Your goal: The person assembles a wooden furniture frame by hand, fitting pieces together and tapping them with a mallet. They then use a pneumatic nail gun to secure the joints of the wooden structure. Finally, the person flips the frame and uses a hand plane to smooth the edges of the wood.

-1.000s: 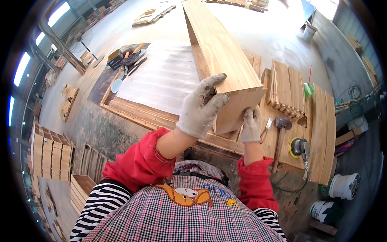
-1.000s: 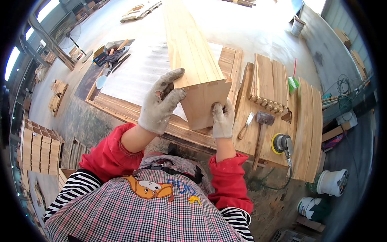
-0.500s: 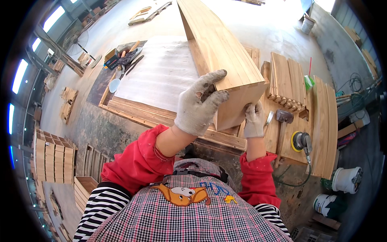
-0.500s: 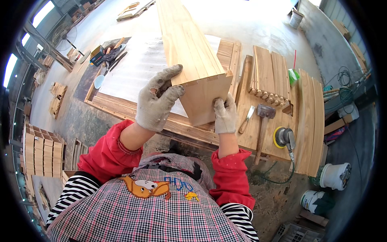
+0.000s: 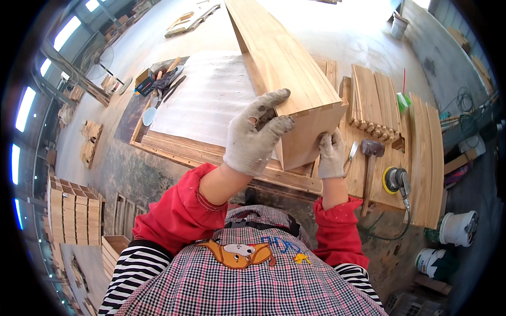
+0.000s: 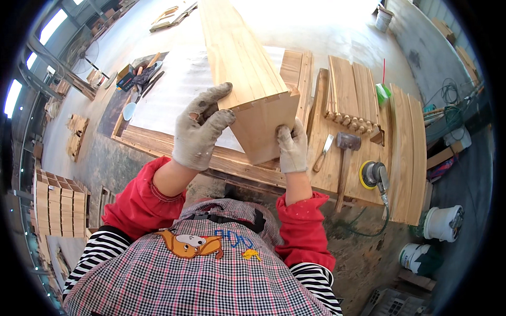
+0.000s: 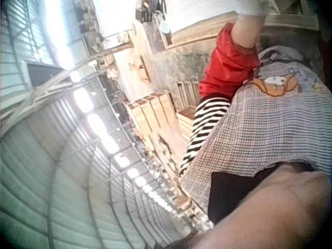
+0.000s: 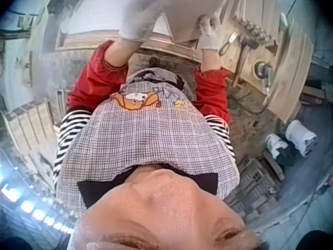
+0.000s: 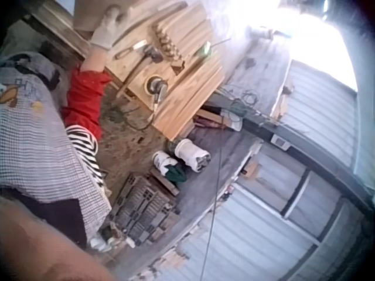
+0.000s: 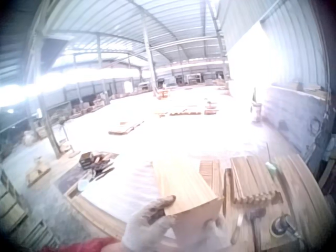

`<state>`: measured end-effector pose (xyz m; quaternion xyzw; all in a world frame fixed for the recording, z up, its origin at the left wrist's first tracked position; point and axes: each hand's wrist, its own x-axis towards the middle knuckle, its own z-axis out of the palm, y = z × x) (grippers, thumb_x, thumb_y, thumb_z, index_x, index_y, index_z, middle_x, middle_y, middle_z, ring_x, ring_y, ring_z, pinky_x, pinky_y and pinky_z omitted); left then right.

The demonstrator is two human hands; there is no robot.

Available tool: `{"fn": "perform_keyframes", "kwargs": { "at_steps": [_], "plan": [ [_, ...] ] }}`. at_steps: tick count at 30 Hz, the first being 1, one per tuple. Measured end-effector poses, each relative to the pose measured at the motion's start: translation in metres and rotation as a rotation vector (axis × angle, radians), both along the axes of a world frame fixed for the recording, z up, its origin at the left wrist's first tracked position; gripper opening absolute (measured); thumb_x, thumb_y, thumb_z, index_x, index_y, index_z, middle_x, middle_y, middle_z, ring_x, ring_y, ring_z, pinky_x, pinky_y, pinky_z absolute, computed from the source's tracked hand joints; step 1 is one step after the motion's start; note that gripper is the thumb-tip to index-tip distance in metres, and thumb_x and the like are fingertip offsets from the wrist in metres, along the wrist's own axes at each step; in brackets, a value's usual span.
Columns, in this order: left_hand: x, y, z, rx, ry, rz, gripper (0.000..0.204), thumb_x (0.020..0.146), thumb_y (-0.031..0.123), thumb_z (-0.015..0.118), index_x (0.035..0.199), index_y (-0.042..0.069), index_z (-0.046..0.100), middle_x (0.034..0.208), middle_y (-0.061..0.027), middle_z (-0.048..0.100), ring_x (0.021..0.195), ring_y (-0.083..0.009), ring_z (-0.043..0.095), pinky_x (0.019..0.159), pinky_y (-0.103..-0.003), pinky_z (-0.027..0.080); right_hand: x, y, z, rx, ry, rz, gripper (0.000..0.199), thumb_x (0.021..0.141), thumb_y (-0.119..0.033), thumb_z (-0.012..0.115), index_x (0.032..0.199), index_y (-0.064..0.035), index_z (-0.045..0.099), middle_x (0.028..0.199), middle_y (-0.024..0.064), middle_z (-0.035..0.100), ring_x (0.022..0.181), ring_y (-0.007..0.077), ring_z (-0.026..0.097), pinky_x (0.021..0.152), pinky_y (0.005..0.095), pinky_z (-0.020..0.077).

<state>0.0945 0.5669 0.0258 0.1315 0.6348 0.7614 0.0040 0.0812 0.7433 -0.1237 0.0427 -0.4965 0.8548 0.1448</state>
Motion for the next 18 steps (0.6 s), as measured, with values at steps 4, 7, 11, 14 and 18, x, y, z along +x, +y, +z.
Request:
{"fn": "perform_keyframes", "kwargs": {
  "at_steps": [4, 7, 11, 14, 18],
  "plan": [
    [0.000, 0.000, -0.002, -0.033, 0.049, 0.016, 0.042, 0.086, -0.003, 0.062, 0.127, -0.007, 0.052, 0.106, -0.0083, 0.062, 0.093, -0.0102, 0.058, 0.083, -0.024, 0.049, 0.004, -0.002, 0.009, -0.013, 0.005, 0.001, 0.037, 0.089, -0.035, 0.069, 0.108, -0.0057, 0.059, 0.088, -0.0044, 0.056, 0.076, 0.0041, 0.047, 0.068, 0.0196, 0.0388],
    [0.001, 0.002, -0.004, -0.033, 0.091, 0.036, 0.040, 0.087, -0.003, 0.061, 0.126, -0.006, 0.053, 0.102, -0.0067, 0.063, 0.089, -0.0081, 0.057, 0.079, -0.022, 0.048, 0.003, -0.003, 0.009, 0.000, 0.012, 0.005, 0.037, 0.089, -0.036, 0.069, 0.108, -0.0051, 0.059, 0.087, -0.0041, 0.056, 0.076, 0.0040, 0.047, 0.068, 0.0194, 0.0386],
    [-0.002, 0.000, -0.009, -0.159, 0.163, 0.077, 0.040, 0.087, -0.002, 0.062, 0.126, -0.003, 0.053, 0.098, -0.0050, 0.063, 0.084, -0.0059, 0.055, 0.073, -0.020, 0.046, 0.001, 0.003, 0.002, 0.010, 0.003, 0.028, 0.040, 0.088, -0.036, 0.070, 0.108, -0.0038, 0.059, 0.087, -0.0036, 0.056, 0.076, 0.0043, 0.047, 0.068, 0.0195, 0.0391],
    [-0.002, 0.004, -0.013, -0.181, 0.188, 0.087, 0.042, 0.086, 0.000, 0.064, 0.126, -0.001, 0.051, 0.095, -0.0050, 0.063, 0.081, -0.0055, 0.055, 0.071, -0.020, 0.046, 0.003, 0.003, 0.006, -0.005, -0.001, 0.043, 0.040, 0.087, -0.036, 0.071, 0.108, -0.0032, 0.059, 0.087, -0.0034, 0.056, 0.077, 0.0043, 0.047, 0.069, 0.0196, 0.0396],
    [-0.003, 0.009, -0.014, -0.188, 0.178, 0.021, 0.046, 0.088, -0.003, 0.061, 0.129, 0.001, 0.040, 0.106, -0.0100, 0.058, 0.091, -0.0108, 0.056, 0.078, -0.024, 0.048, 0.005, 0.003, 0.009, 0.015, -0.012, 0.026, 0.040, 0.087, -0.035, 0.071, 0.108, -0.0032, 0.059, 0.087, -0.0034, 0.056, 0.077, 0.0042, 0.047, 0.070, 0.0196, 0.0402]
  ]
}}
